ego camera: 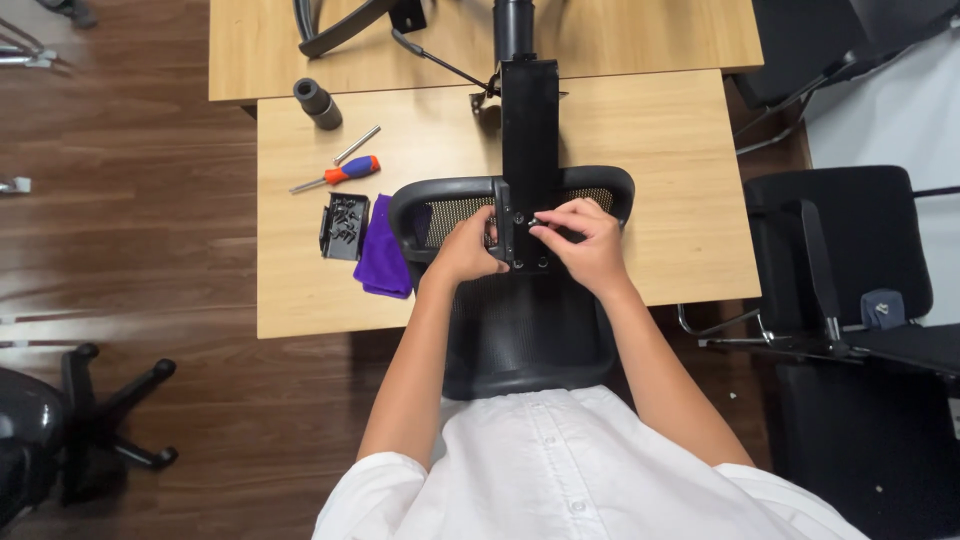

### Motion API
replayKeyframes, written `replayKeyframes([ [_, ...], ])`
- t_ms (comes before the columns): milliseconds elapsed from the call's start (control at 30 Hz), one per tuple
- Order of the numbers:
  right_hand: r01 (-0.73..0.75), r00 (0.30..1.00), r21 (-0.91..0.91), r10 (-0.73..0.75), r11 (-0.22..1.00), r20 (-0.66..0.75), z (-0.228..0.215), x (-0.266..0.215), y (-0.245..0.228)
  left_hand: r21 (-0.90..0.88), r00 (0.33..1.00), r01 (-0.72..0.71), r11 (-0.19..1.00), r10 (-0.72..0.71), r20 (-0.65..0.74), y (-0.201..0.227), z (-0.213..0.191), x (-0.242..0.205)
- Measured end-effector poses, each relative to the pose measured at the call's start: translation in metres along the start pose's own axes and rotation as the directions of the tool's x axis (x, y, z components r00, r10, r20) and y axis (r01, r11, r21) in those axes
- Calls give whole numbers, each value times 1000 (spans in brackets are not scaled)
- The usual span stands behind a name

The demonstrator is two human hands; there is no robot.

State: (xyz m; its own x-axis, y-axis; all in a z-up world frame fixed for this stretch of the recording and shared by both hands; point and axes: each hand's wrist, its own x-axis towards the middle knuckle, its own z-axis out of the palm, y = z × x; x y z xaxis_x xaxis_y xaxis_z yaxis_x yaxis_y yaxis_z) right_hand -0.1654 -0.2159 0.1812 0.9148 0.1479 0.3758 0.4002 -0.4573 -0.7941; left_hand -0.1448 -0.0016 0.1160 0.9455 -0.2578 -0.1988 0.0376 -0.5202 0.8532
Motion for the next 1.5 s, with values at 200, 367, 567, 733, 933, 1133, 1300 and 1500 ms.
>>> replayKeyframes([
  [200,86,996,-77,-87,993,1,10,2,8,-11,998,-55,998,55,-27,16,6,-9],
  [367,5,1000,58,-5,998,-4,11,-3,19,-9,997,-82,997,82,12,22,3,-12],
  [567,-26,1000,152,26,988,5,12,-4,17,-112,982,-177,978,183,49,21,2,-9],
  [733,-55,998,135,53,989,21,14,-6,16,-72,980,-159,985,167,113,8,11,-5],
  [933,-16,1000,83,15,996,18,15,-4,14,-119,968,-202,972,217,124,4,16,-6],
  [1133,89,996,-6,-89,996,22,18,7,14,-71,975,-161,984,170,144,7,7,1],
  [1300,154,986,-81,-148,985,77,22,9,17,-44,966,-197,979,202,164,3,3,10],
  [1500,-31,998,-40,33,999,44,23,8,6,-40,977,-156,987,160,144,5,6,5],
])
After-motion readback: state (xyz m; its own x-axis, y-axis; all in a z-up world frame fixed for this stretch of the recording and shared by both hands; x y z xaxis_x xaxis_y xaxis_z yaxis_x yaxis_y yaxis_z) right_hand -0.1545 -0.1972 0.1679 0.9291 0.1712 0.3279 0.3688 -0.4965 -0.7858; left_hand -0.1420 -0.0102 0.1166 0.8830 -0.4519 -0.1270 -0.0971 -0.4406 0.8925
